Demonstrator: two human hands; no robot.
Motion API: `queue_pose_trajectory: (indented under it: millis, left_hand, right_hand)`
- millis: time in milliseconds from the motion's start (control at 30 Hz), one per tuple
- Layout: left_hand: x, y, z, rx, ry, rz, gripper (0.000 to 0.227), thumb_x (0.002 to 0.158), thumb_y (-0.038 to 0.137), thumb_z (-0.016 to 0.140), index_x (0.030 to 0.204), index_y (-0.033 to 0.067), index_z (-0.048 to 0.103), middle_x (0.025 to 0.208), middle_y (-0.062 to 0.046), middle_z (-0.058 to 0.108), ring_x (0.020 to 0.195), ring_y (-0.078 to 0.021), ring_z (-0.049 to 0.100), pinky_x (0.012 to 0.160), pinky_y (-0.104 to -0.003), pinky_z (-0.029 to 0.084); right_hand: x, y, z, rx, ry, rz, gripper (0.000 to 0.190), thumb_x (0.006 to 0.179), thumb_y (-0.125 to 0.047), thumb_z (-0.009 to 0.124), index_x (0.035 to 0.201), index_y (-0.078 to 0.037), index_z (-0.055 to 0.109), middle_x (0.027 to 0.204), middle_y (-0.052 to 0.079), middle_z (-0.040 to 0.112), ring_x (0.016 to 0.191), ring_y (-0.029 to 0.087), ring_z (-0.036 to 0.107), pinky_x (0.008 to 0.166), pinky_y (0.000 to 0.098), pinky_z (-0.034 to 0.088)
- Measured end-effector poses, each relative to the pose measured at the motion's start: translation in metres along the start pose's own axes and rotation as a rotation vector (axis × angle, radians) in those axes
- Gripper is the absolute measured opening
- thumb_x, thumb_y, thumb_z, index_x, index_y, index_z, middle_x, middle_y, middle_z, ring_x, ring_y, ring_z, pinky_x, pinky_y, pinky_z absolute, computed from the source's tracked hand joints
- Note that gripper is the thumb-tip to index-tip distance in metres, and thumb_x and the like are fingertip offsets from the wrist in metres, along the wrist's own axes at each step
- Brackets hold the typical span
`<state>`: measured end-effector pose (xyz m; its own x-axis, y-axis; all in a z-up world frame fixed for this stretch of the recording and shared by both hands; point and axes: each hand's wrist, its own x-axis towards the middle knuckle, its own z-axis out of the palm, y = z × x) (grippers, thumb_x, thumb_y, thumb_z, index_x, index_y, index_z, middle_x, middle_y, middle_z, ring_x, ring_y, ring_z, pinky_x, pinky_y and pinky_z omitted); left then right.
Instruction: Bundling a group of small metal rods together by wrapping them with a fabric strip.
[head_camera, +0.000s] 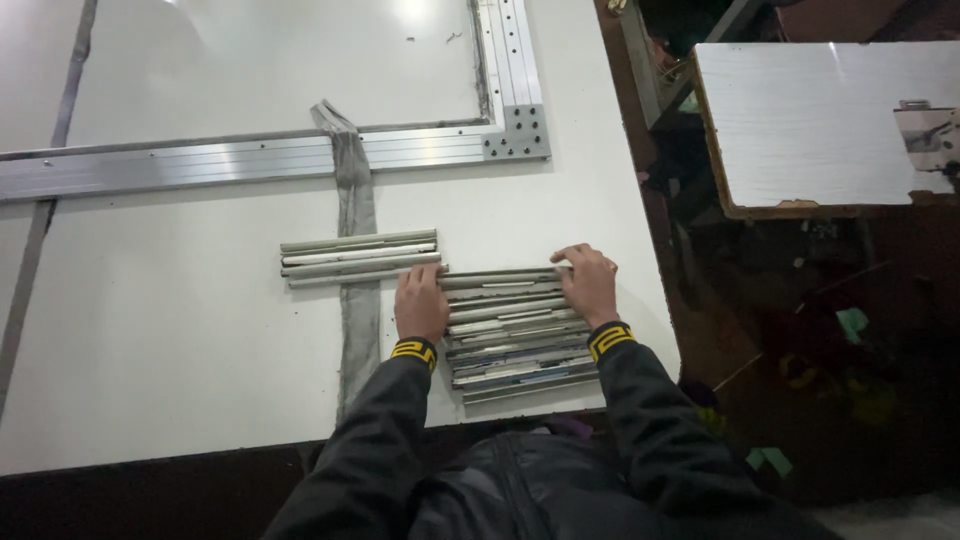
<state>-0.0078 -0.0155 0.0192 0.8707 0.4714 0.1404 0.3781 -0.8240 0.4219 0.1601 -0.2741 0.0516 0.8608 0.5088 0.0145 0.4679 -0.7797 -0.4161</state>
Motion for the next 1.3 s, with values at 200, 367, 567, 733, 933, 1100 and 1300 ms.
queue_pose_trajectory:
  millis: [200, 367, 567, 733, 933, 1100, 1300]
  left_hand:
    - [0.001, -0.001, 0.007, 0.099, -0.036, 0.161, 0.042, 0.084, 0.019, 0.060, 0.126, 0.0195, 0.065, 0.117, -0.004, 0.063, 0.111, -0.0291, 0.061, 0.093, -0.043, 0.053]
    - [0.001, -0.006, 0.010, 0.111, -0.098, 0.149, 0.037, 0.088, 0.022, 0.061, 0.125, 0.0240, 0.067, 0.118, 0.000, 0.062, 0.118, -0.0250, 0.059, 0.097, -0.041, 0.051]
    - [0.004, -0.008, -0.002, 0.019, -0.069, 0.094, 0.031, 0.097, 0.022, 0.054, 0.126, 0.0262, 0.065, 0.116, 0.001, 0.062, 0.113, -0.0257, 0.061, 0.095, -0.041, 0.051]
    - [0.004, -0.017, -0.033, 0.004, 0.067, 0.065, 0.030, 0.095, 0.018, 0.057, 0.123, 0.0244, 0.065, 0.115, 0.000, 0.061, 0.115, -0.0271, 0.061, 0.096, -0.042, 0.050]
    - [0.001, -0.070, -0.056, 0.057, 0.158, 0.008, 0.034, 0.092, 0.010, 0.063, 0.121, 0.0262, 0.069, 0.113, 0.001, 0.065, 0.114, -0.0245, 0.062, 0.097, -0.039, 0.050]
    - [-0.004, -0.117, -0.084, 0.054, 0.197, -0.126, 0.026, 0.094, 0.013, 0.064, 0.115, 0.0269, 0.071, 0.117, 0.004, 0.067, 0.120, -0.0252, 0.061, 0.105, -0.040, 0.046]
    - [0.003, -0.179, -0.093, 0.140, 0.201, -0.177, 0.025, 0.092, 0.020, 0.067, 0.112, 0.0354, 0.071, 0.113, 0.013, 0.066, 0.121, -0.0201, 0.058, 0.104, -0.041, 0.045]
  right_hand:
    - [0.008, 0.002, 0.008, -0.115, -0.204, -0.151, 0.042, 0.091, -0.032, 0.070, 0.133, -0.033, 0.068, 0.125, 0.007, 0.067, 0.124, 0.035, 0.063, 0.111, 0.0615, 0.037]
    - [0.009, 0.009, 0.015, -0.073, -0.129, -0.152, 0.031, 0.091, -0.028, 0.070, 0.121, -0.034, 0.072, 0.111, 0.001, 0.070, 0.115, 0.030, 0.067, 0.112, 0.0567, 0.036]
    - [0.009, -0.001, 0.013, -0.064, -0.043, -0.188, 0.021, 0.098, -0.032, 0.065, 0.118, -0.036, 0.071, 0.107, -0.005, 0.069, 0.113, 0.022, 0.067, 0.115, 0.0513, 0.034]
    - [0.014, -0.040, 0.003, 0.009, -0.030, -0.253, 0.020, 0.099, -0.031, 0.065, 0.119, -0.033, 0.071, 0.103, -0.004, 0.069, 0.107, 0.024, 0.070, 0.113, 0.0510, 0.037]
    - [0.019, -0.101, 0.014, 0.144, 0.007, -0.330, 0.020, 0.092, -0.024, 0.075, 0.111, -0.030, 0.076, 0.098, -0.004, 0.072, 0.100, 0.025, 0.073, 0.106, 0.0472, 0.046]
    - [0.020, -0.163, 0.031, 0.099, 0.021, -0.374, 0.021, 0.086, -0.022, 0.082, 0.106, -0.027, 0.075, 0.092, -0.004, 0.072, 0.095, 0.022, 0.073, 0.096, 0.0437, 0.055]
    - [0.032, -0.205, 0.071, 0.088, -0.003, -0.383, 0.020, 0.089, -0.024, 0.076, 0.109, -0.023, 0.072, 0.097, 0.000, 0.070, 0.101, 0.026, 0.069, 0.093, 0.0461, 0.055]
